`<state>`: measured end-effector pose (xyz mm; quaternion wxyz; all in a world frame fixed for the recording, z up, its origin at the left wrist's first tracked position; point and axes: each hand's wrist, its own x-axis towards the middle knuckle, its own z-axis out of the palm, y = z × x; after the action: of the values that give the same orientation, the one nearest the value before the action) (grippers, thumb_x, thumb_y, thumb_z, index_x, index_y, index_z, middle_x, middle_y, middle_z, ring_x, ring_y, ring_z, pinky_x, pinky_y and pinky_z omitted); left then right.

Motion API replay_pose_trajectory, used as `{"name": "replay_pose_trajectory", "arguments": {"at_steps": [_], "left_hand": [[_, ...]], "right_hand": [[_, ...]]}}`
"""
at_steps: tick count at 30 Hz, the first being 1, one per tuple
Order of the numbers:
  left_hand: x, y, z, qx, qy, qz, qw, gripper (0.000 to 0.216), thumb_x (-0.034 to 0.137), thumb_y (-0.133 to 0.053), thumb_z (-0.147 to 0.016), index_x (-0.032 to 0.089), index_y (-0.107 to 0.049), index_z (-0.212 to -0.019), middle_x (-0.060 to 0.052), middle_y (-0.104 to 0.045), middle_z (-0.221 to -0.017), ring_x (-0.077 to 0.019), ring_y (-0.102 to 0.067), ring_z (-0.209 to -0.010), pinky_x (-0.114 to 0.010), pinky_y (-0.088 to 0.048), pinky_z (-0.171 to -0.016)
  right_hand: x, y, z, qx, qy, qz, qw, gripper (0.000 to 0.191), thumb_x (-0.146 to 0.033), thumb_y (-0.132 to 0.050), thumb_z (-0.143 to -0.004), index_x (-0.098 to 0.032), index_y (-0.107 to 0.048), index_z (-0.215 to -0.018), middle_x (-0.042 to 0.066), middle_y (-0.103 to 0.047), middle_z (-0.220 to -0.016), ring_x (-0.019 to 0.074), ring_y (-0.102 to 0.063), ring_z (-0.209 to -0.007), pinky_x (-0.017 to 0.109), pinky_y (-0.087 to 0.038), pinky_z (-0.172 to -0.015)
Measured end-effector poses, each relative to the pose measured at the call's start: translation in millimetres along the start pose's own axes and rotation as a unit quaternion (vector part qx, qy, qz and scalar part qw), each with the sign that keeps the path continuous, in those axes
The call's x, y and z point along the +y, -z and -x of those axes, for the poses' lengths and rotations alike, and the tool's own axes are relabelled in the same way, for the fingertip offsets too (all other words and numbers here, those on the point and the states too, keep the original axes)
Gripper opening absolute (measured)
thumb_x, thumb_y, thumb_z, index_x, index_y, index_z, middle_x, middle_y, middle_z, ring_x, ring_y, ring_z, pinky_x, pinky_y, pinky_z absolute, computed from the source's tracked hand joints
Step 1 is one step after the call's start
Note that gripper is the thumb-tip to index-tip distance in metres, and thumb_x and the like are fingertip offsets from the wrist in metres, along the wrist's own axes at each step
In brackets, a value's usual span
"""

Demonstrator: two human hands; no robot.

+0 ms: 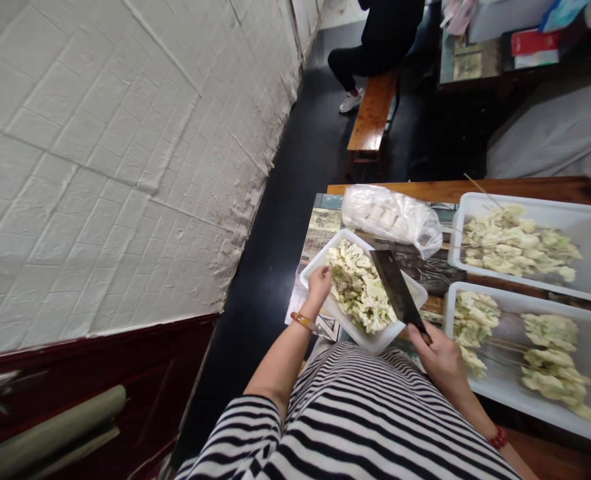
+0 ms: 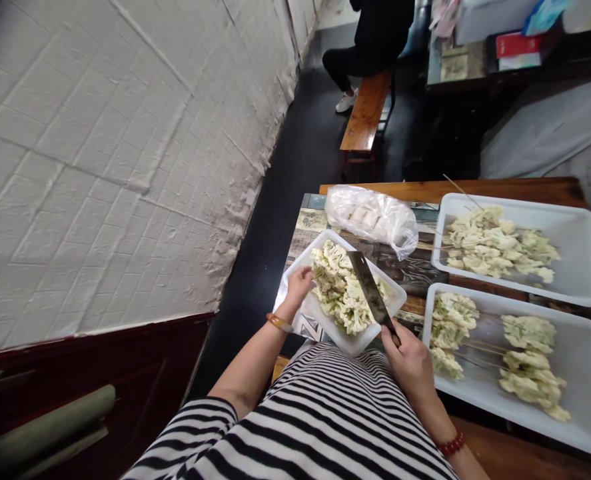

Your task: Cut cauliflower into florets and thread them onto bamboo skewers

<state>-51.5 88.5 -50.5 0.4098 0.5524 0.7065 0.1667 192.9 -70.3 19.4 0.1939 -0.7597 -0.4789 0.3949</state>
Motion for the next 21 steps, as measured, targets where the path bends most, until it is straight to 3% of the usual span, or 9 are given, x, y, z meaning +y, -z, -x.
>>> {"name": "replay_pose_trajectory", "arguments": {"at_steps": [4, 11, 17, 21], "left_hand": [[-12, 12, -25, 0.003, 0.016, -0.076, 0.997, 0.021, 0.021, -0.055, -0.078, 0.013, -0.066, -0.093, -0.016, -0.068, -0.101, -0.0283, -0.059, -0.103, -0.035, -0.042, -0.086], [-14, -3, -32, -0.005, 0.036, -0.127, 0.991, 0.015, 0.023, -0.057, -0.076, 0.013, -0.064, -0.085, -0.017, -0.067, -0.093, -0.0304, -0.061, -0.099, -0.034, -0.040, -0.079], [-14, 11, -25, 0.006, 0.028, -0.063, 0.998, 0.013, 0.019, -0.059, -0.074, 0.016, -0.066, -0.085, -0.010, -0.069, -0.085, -0.0241, -0.061, -0.095, -0.029, -0.042, -0.078], [-17, 21, -9, -0.022, 0.025, 0.021, 0.999, 0.021, 0.024, -0.055, -0.078, 0.014, -0.064, -0.094, -0.005, -0.067, -0.076, -0.0156, -0.062, -0.072, -0.025, -0.046, -0.066]], "right_hand": [[1, 0, 4, 0.010, 0.018, -0.019, 1.000, 0.054, -0.054, -0.040, -0.089, -0.014, -0.066, -0.112, 0.013, -0.070, -0.105, 0.0275, -0.065, -0.094, 0.033, -0.048, -0.082], [3, -4, 10, 0.016, 0.032, -0.038, 0.999, 0.052, -0.052, -0.042, -0.090, -0.012, -0.066, -0.113, 0.014, -0.068, -0.109, 0.0274, -0.064, -0.098, 0.035, -0.048, -0.086], [-1, -5, 14, 0.009, 0.029, -0.045, 0.999, 0.052, -0.052, -0.040, -0.090, -0.014, -0.067, -0.113, 0.014, -0.068, -0.111, 0.0283, -0.064, -0.100, 0.034, -0.048, -0.084], [-2, -4, 17, -0.003, 0.020, -0.037, 0.999, 0.053, -0.055, -0.040, -0.089, -0.016, -0.067, -0.112, 0.012, -0.070, -0.106, 0.0284, -0.065, -0.095, 0.034, -0.049, -0.082]]}}
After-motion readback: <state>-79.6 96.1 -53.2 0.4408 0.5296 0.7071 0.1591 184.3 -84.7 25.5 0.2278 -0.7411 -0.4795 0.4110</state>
